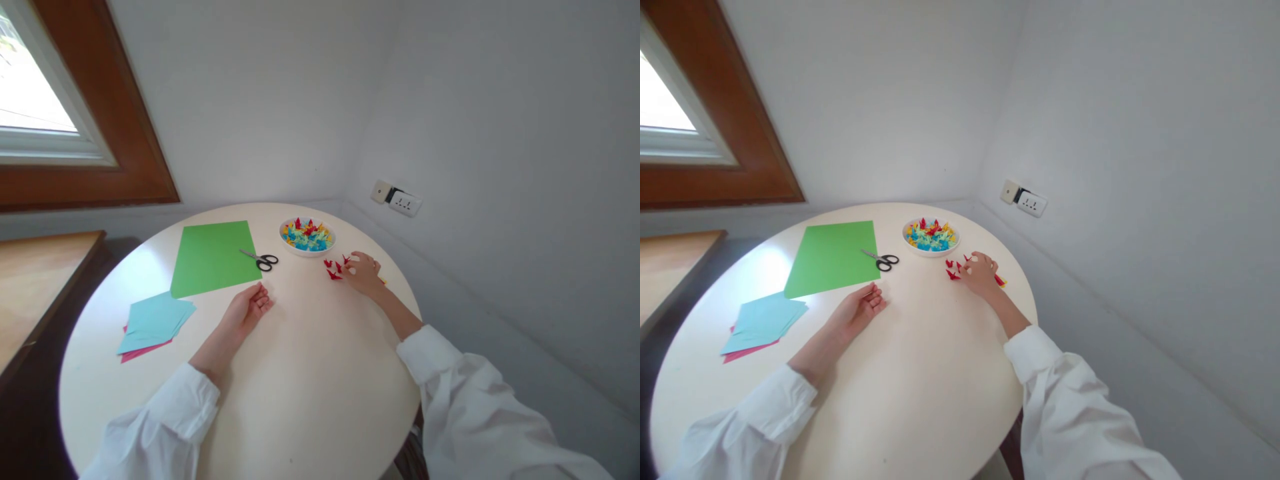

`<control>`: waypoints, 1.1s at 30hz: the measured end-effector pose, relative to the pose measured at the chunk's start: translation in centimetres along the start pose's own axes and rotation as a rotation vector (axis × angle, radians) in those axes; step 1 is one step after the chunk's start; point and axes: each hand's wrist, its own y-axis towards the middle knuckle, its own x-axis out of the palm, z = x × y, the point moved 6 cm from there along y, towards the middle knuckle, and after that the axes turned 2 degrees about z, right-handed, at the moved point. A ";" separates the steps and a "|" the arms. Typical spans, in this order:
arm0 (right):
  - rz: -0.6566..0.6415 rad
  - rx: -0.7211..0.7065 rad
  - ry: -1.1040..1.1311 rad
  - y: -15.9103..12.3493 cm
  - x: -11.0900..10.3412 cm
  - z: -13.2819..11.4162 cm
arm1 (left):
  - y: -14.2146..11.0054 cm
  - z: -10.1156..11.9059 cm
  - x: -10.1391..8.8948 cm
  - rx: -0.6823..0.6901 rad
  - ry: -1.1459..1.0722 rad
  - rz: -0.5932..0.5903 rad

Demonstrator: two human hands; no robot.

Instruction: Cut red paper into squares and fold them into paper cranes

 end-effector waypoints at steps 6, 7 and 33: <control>0.127 0.002 0.038 0.9 -3.2 1.2 | -0.1 0.0 0.1 -0.001 0.001 0.008; 0.151 -0.002 0.049 0.9 -3.8 1.3 | -0.1 0.0 0.1 0.000 0.000 0.008; -0.164 -0.077 0.095 2.3 -4.3 0.1 | -0.4 0.1 0.1 -0.008 -0.045 -0.013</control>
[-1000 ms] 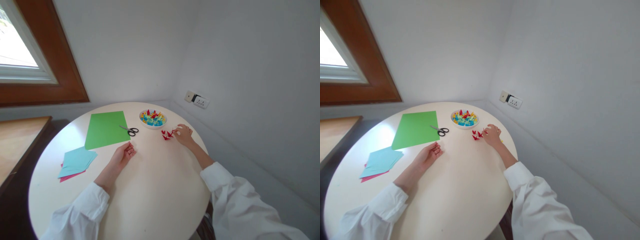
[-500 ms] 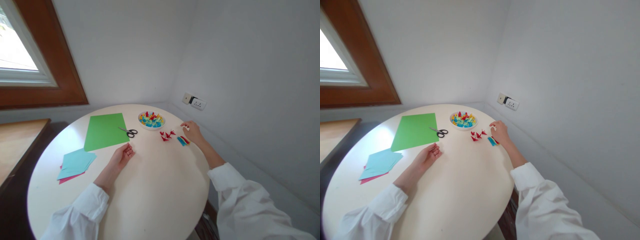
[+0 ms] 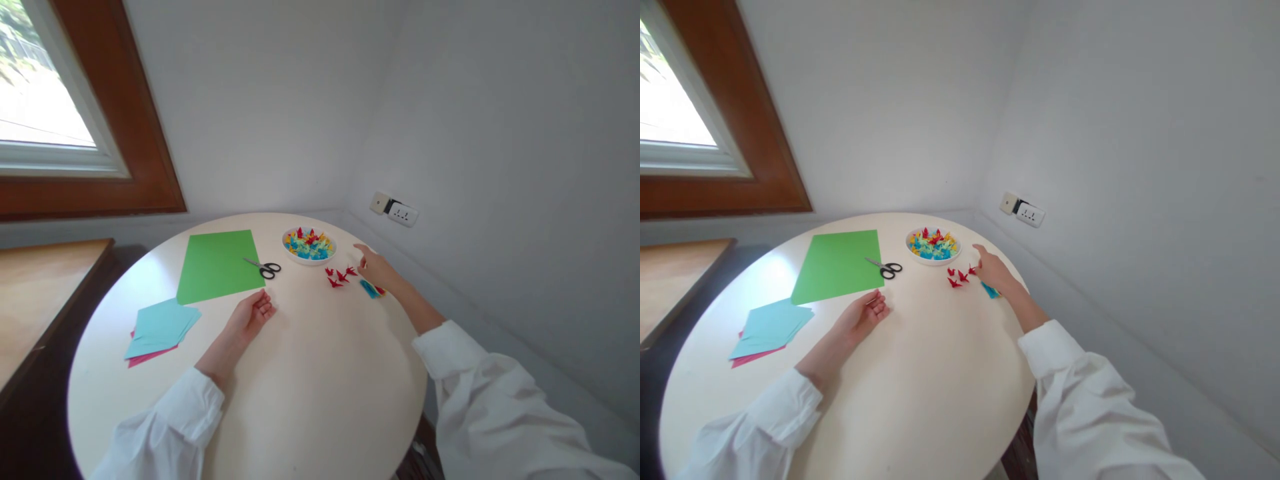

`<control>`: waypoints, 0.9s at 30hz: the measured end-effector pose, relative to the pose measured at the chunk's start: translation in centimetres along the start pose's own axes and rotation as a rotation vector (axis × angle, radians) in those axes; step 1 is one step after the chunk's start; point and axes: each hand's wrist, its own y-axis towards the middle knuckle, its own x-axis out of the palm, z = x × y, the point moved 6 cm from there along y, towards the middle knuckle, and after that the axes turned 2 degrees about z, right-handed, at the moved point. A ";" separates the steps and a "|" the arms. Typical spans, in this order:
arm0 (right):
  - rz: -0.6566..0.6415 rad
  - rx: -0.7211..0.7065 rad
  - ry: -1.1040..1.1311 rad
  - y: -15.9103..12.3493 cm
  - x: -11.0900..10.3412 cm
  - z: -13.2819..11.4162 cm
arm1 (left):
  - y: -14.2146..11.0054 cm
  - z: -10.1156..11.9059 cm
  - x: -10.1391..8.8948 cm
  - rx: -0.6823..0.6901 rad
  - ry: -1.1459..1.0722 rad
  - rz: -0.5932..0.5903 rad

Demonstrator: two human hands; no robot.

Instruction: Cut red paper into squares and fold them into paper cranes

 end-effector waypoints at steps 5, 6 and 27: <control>0.340 -0.171 0.129 1.8 -3.8 -4.5 | -0.1 0.1 0.1 0.010 -0.001 0.014; 0.399 -0.206 0.148 1.5 -4.3 -5.4 | -0.1 0.1 0.1 0.013 0.002 0.015; 0.000 -0.441 0.185 -6.5 6.9 -10.6 | -3.4 4.7 -1.7 0.568 0.712 0.076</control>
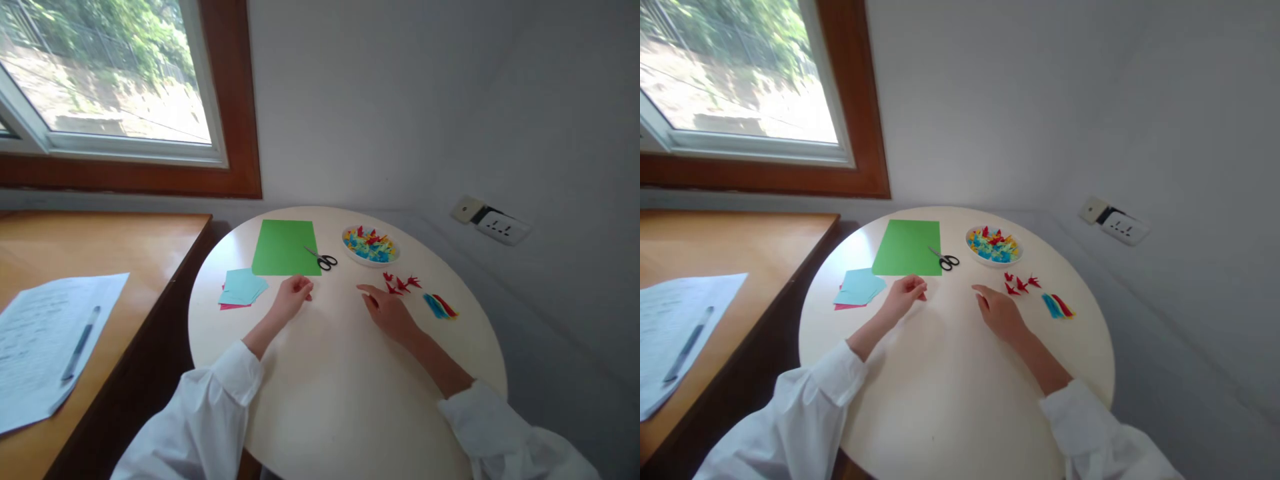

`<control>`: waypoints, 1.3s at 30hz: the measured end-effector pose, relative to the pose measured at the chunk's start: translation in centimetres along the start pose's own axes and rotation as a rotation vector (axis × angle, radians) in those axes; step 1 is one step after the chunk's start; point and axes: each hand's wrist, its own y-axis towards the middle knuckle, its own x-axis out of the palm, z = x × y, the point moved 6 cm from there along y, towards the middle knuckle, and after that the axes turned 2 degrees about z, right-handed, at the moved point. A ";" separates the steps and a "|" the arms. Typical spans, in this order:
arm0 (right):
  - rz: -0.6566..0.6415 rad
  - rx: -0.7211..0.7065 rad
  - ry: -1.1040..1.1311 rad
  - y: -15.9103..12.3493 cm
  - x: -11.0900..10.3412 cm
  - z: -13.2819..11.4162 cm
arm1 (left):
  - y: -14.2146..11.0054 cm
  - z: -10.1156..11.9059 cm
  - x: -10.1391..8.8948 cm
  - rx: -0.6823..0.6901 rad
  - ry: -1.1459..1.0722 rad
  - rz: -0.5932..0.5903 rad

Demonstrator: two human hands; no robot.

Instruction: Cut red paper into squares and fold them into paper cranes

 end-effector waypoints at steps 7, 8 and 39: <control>-0.053 -0.291 0.133 1.8 6.0 -7.3 | -0.7 2.2 -12.6 0.173 0.427 0.254; -0.059 -0.322 0.171 2.5 6.8 -8.6 | -1.0 2.2 -14.2 0.186 0.484 0.280; -0.136 -0.411 0.077 8.0 15.6 -20.0 | -1.8 -1.0 -18.8 0.299 0.821 0.181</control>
